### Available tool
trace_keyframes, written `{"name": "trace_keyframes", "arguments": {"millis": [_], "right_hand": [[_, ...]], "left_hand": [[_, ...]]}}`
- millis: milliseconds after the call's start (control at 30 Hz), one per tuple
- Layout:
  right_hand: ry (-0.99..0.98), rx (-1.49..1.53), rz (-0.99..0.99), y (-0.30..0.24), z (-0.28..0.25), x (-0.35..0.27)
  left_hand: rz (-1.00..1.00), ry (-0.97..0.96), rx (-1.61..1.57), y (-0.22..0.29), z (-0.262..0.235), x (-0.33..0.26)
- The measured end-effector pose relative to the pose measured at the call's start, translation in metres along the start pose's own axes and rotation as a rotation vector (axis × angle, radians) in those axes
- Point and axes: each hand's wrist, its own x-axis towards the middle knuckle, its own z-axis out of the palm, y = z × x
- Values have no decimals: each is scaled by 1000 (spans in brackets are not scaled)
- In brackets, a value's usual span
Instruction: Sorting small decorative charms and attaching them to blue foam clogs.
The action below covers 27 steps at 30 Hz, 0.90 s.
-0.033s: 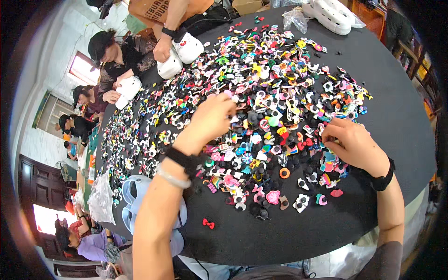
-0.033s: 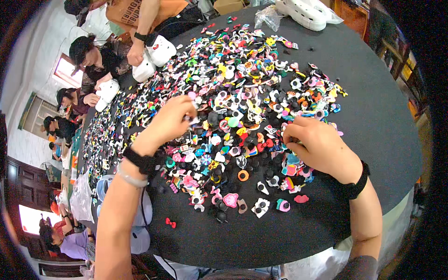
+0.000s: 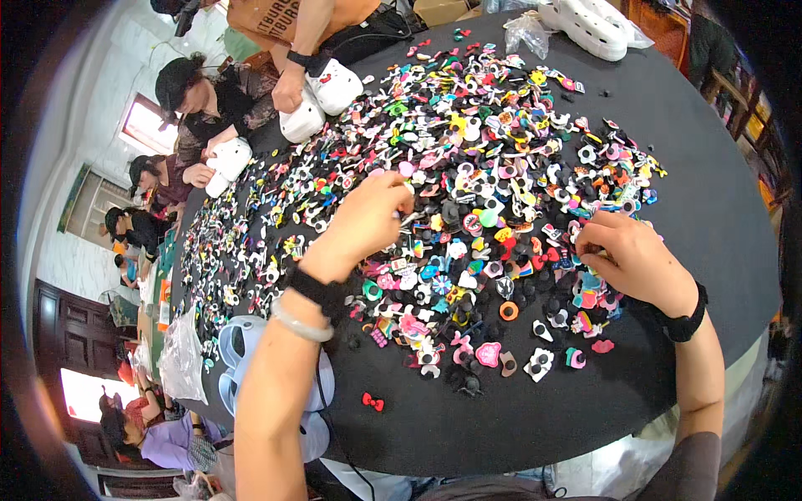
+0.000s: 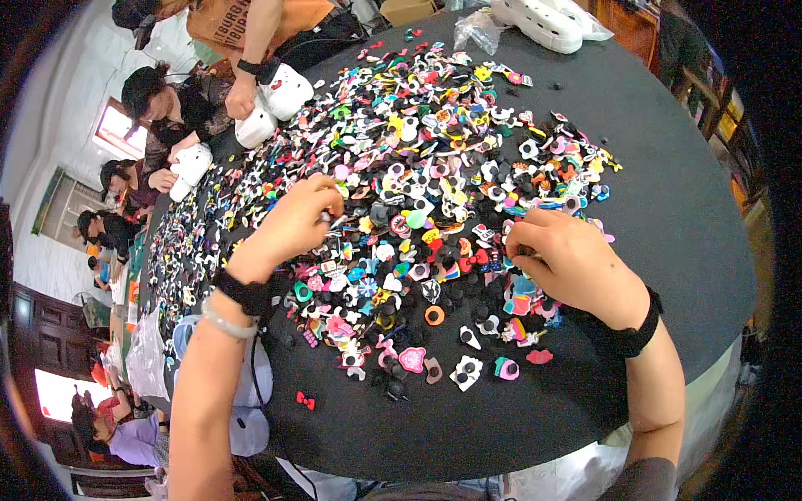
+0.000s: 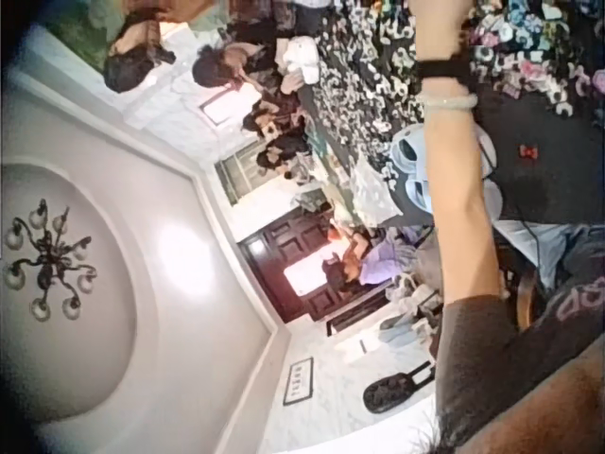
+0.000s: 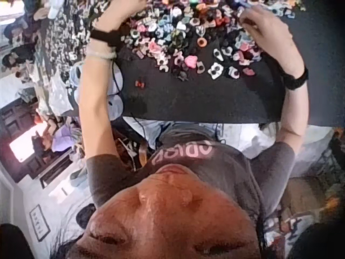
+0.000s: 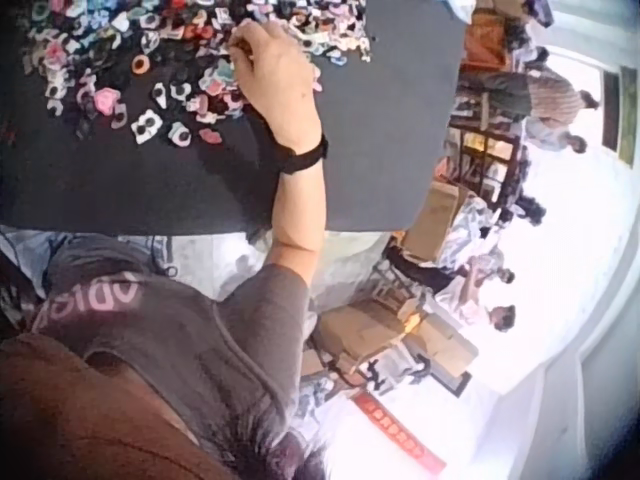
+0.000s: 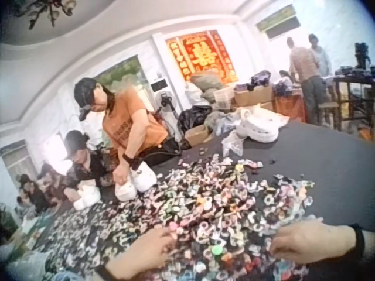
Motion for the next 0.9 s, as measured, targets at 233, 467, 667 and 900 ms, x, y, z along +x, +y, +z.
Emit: {"name": "trace_keyframes", "arguments": {"millis": [233, 467, 667, 900], "right_hand": [[-16, 48, 12, -4, -3, 3], [-14, 6, 30, -6, 0, 5], [-17, -54, 55, -10, 1, 5], [-17, -43, 53, -10, 2, 7]], "left_hand": [[-283, -348, -158, -42, -50, -49], [-367, -78, -410, -20, -39, -27], [-51, -249, -39, -10, -26, -41], [-234, -502, 5, -34, -73, -66]]}}
